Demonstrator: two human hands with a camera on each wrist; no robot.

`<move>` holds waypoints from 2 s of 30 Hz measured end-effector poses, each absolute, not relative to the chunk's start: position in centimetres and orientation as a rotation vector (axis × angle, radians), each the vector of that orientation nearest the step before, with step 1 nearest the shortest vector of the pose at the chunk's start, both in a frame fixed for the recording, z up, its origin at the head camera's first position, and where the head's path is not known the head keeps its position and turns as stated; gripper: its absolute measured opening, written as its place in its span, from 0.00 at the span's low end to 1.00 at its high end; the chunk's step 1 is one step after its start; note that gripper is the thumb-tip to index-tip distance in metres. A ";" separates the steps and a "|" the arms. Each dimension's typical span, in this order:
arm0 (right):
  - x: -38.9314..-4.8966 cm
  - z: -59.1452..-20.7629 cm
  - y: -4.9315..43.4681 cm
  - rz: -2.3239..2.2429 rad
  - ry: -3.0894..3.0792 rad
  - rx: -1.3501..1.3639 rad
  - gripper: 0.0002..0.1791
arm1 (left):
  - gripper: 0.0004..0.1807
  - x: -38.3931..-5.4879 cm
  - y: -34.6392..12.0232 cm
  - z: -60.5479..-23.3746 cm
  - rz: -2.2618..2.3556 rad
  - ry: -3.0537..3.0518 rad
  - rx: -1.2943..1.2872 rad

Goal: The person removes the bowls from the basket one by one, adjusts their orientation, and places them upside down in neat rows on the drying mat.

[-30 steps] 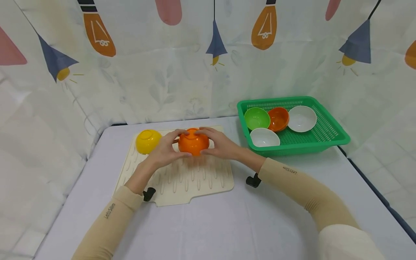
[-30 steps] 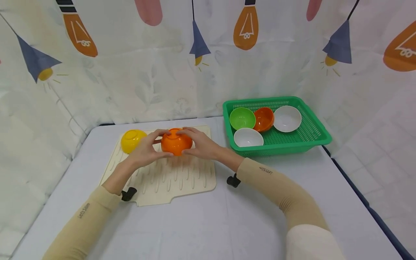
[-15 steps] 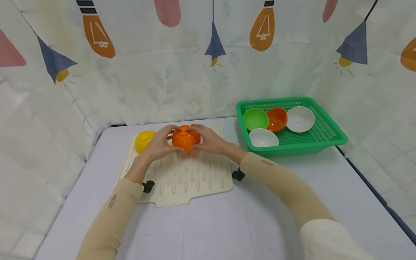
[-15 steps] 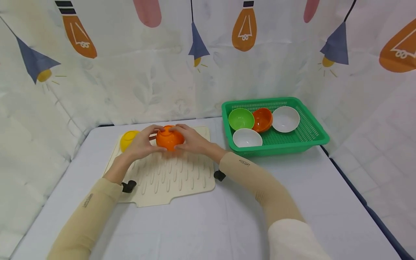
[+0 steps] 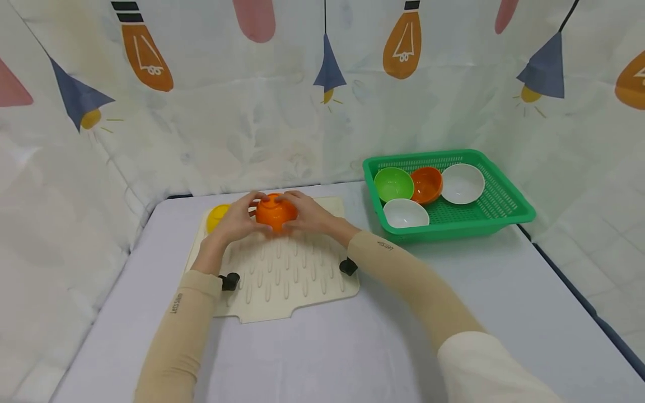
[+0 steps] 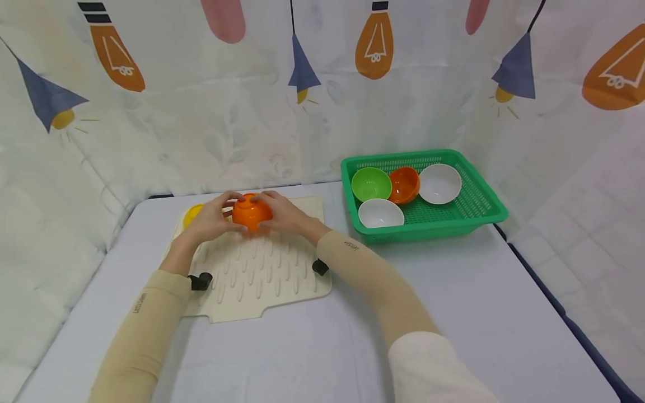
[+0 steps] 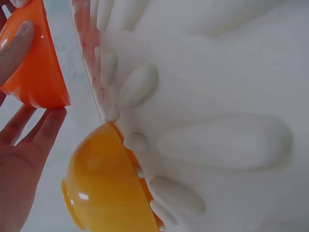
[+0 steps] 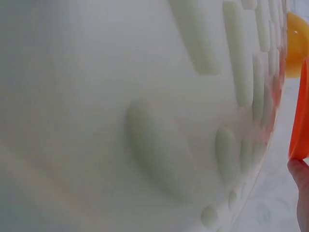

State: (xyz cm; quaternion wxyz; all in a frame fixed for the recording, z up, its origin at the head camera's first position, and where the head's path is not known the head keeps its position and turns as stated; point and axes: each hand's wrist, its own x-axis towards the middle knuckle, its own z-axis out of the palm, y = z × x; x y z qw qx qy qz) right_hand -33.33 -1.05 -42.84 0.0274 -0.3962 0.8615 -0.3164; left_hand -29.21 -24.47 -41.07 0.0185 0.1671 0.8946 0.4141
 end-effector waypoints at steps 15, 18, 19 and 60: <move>-33.9 -43.3 -2.8 -0.918 2.661 -1.072 0.35 | 0.39 -30.2 -24.8 -41.6 1.130 2.761 0.452; -33.9 -43.4 -2.7 -0.908 2.647 -1.078 0.35 | 0.39 -30.2 -24.6 -41.5 1.089 2.761 0.441; -33.9 -43.4 -2.6 -0.910 2.640 -1.083 0.34 | 0.39 -30.2 -24.5 -41.4 1.072 2.765 0.442; -27.7 -34.3 10.4 -1.438 2.418 -0.876 0.12 | 0.27 -24.2 -30.5 -39.1 1.340 3.010 -0.022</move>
